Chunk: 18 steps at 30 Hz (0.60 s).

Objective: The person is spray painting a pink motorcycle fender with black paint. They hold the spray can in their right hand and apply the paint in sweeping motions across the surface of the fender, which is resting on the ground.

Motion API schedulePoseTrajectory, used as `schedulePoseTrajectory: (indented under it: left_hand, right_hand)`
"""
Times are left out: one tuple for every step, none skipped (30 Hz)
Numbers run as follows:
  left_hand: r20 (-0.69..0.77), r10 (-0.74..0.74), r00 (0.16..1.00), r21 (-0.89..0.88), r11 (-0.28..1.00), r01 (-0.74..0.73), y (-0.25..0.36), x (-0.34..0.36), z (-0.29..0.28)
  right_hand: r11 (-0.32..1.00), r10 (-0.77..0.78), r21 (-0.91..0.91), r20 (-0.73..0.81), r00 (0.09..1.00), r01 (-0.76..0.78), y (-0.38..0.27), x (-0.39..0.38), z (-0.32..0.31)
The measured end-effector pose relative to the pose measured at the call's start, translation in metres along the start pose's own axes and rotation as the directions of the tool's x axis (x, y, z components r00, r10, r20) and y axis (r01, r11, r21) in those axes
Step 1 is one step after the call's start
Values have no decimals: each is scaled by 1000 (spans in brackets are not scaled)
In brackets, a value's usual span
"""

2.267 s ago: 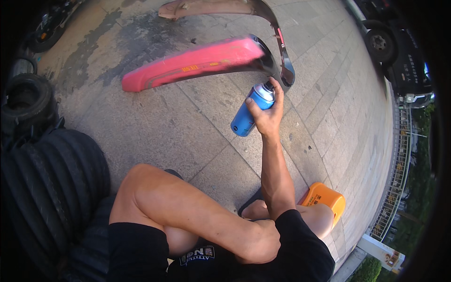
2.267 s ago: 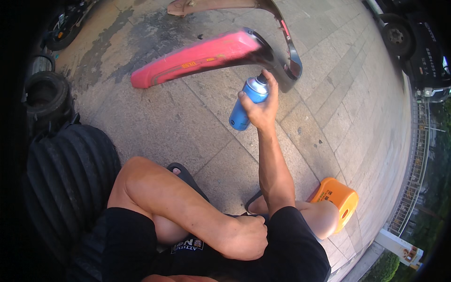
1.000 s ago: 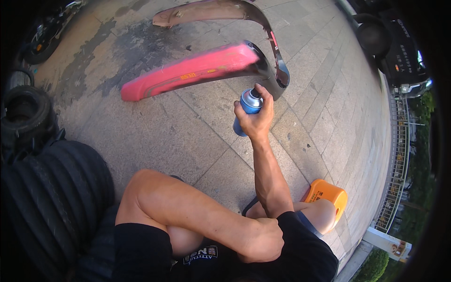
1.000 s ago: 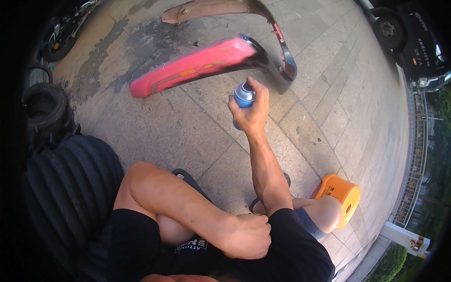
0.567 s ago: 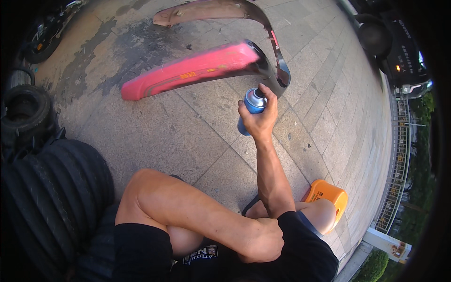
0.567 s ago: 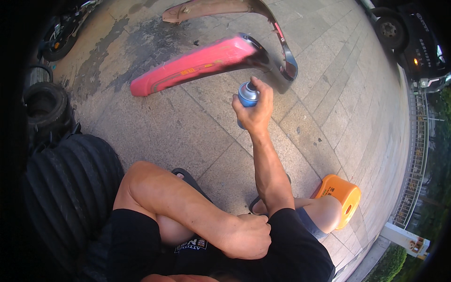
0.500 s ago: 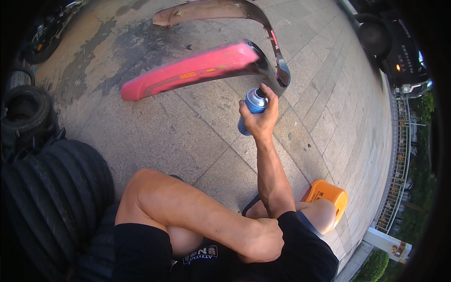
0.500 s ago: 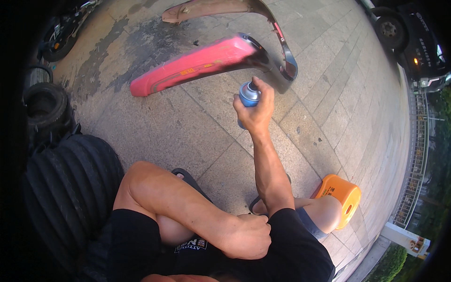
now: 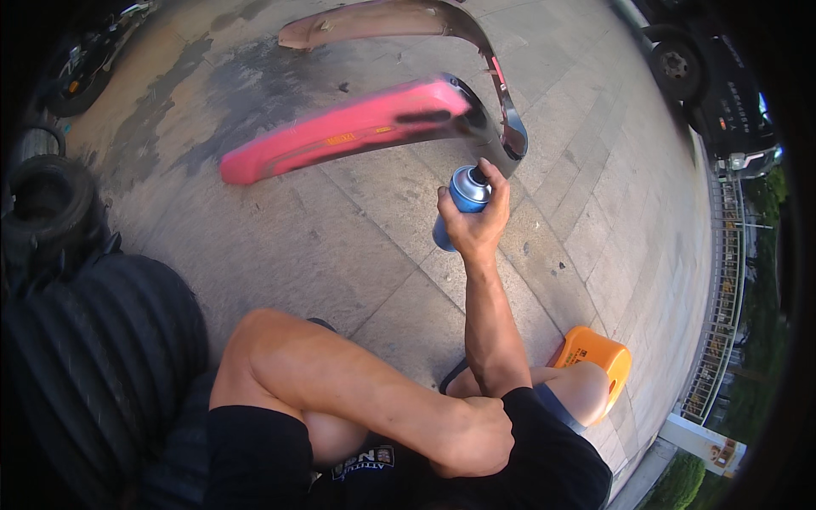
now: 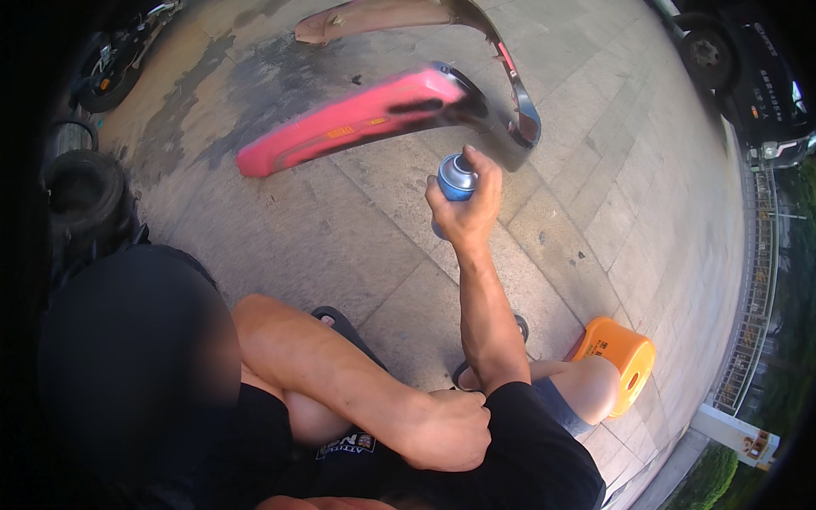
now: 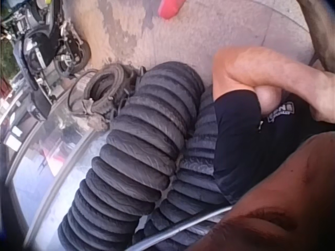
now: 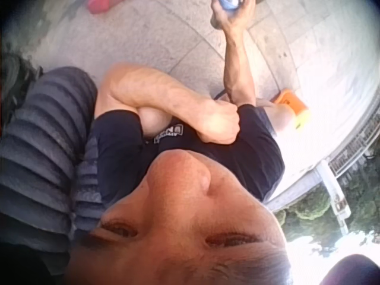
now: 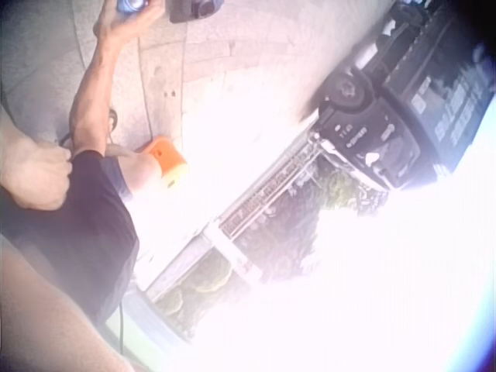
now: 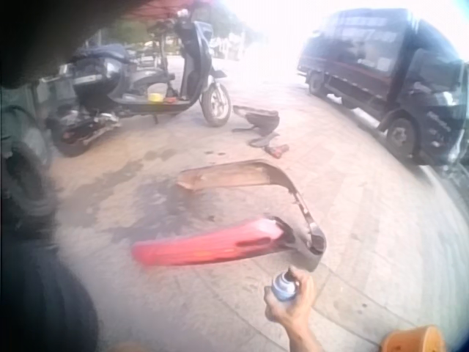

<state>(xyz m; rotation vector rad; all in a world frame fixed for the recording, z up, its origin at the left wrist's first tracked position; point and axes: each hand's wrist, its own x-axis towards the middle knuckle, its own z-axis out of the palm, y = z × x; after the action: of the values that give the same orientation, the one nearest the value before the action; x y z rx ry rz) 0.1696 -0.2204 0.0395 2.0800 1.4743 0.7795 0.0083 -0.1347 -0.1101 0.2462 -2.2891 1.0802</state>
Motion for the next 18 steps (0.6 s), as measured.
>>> schedulePoseTrajectory:
  left_hand:
    - [10, -8, 1000, 9, 1000, 8, 1, 0, 0]
    - [22, -14, 1000, 21, 1000, 13, 1, 0, -1]
    - [34, -17, 999, 37, 999, 16, 1, 1, -1]
    - [28, -10, 1000, 37, 999, 9, 1, 0, -1]
    - [22, -7, 1000, 40, 999, 6, 1, 0, -2]
    - [11, -8, 1000, 41, 999, 7, 1, 0, -2]
    - [4, -7, 1000, 33, 999, 7, 1, 0, -2]
    - [-9, -11, 1000, 25, 1000, 11, 1, -1, -2]
    - [-21, -15, 1000, 16, 1000, 15, 2, -1, -2]
    - [-2, -9, 1000, 27, 1000, 9, 2, -1, -3]
    - [18, 0, 1000, 38, 999, 0, 2, -1, -4]
    - [31, 15, 999, 49, 999, -16, 2, 0, -5]
    - [30, 11, 999, 45, 999, -13, 2, 0, -5]
    - [20, 10, 1000, 41, 999, -11, 3, -1, -6]
    - [8, 7, 1000, 36, 999, -8, 3, -2, -6]
    - [5, 6, 1000, 26, 1000, -6, 3, -3, -6]
    - [0, 4, 1000, 16, 1000, -4, 3, -4, -7]
    - [-6, 0, 1000, 7, 1000, 0, 3, -5, -7]
  right_hand:
    - [1000, -11, -9, -3, 1000, 11, 0, 2, -1]
    - [996, -86, 2, 33, 996, 86, -1, 2, -1]
    - [993, -114, 3, 50, 992, 114, -2, 3, 0]
    - [983, -186, 25, 100, 977, 184, -3, 4, 0]
    - [975, -221, 49, 115, 968, 217, -5, 3, 1]
    - [985, -173, 37, 98, 980, 170, -6, 6, 0]
    - [983, -182, 37, 95, 979, 179, -7, 7, 2]
    - [987, -159, -1, 76, 984, 160, -7, 10, 1]
    - [991, -128, -43, 49, 991, 130, -8, 13, 1]
    - [990, -136, -39, 45, 990, 138, -9, 14, 2]
    - [980, -195, -10, 83, 977, 197, -9, 14, 2]
    - [979, -204, 2, 113, 972, 205, -10, 13, 4]
    - [972, -233, 17, 150, 961, 233, -11, 12, 6]
    - [973, -230, 18, 165, 959, 230, -12, 10, 8]
    - [976, -216, 19, 162, 963, 216, -12, 8, 10]
    - [977, -211, 20, 169, 963, 211, -12, 7, 10]
    - [980, -199, 19, 188, 962, 199, -12, 7, 11]
    - [981, -193, 12, 162, 968, 194, -10, 7, 9]
